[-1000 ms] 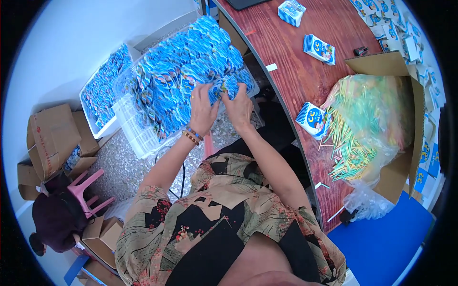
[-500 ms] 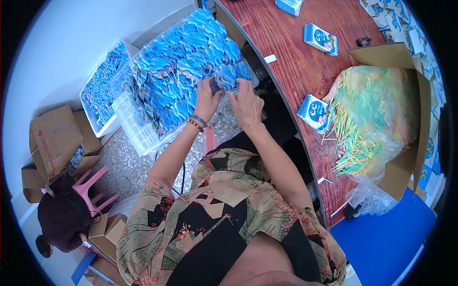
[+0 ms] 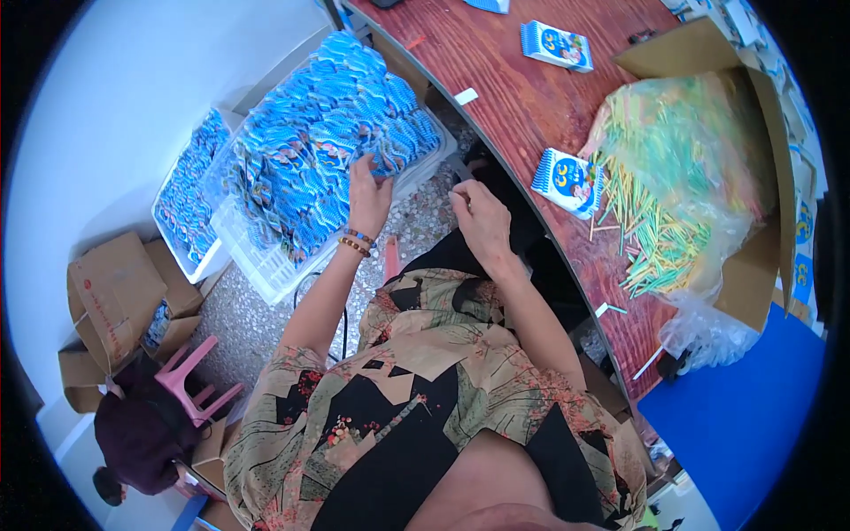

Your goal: Packaging small blue cards and yellow plastic strips into sets.

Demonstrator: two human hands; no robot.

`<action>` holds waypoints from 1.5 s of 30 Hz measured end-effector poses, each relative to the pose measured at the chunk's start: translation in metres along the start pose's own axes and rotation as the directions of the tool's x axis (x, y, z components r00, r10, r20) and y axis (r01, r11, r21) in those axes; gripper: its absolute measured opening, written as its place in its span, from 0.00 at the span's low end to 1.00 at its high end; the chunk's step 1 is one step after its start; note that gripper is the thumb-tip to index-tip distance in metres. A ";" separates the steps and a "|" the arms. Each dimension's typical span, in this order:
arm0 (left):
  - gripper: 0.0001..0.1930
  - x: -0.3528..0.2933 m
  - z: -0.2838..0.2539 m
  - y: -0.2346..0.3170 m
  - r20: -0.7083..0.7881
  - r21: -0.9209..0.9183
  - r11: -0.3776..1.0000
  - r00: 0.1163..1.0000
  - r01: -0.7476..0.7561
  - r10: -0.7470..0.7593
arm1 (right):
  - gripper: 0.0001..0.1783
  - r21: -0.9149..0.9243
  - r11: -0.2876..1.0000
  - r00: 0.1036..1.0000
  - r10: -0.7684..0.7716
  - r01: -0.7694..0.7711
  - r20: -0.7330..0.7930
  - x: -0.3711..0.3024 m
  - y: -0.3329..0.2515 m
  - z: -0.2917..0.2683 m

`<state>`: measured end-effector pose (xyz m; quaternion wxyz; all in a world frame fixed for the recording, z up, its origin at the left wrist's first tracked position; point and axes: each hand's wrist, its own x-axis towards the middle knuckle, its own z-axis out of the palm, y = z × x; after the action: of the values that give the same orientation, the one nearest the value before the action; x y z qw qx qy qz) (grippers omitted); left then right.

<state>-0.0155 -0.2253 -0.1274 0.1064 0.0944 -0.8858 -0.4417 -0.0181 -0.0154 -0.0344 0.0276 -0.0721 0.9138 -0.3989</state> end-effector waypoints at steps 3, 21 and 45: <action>0.25 0.001 0.005 -0.003 -0.006 0.078 0.990 0.993 -0.120 0.121 | 0.04 0.058 0.998 1.000 0.003 -0.002 -0.013 -0.014 0.008 -0.017; 0.19 0.015 0.079 0.203 0.100 0.014 0.887 0.883 -0.461 0.458 | 0.27 0.092 0.955 0.910 0.296 -0.282 -0.290 0.020 0.073 -0.172; 0.14 0.037 0.099 0.211 0.208 0.050 0.912 0.898 -0.406 0.388 | 0.06 0.020 0.999 0.887 -0.035 0.050 -0.460 0.023 0.093 -0.167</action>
<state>-0.0937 -0.0346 -0.0125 0.1032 -0.1270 -0.9120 -0.3762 -0.0694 0.1646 0.0107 -0.1971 0.0048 0.8861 -0.4195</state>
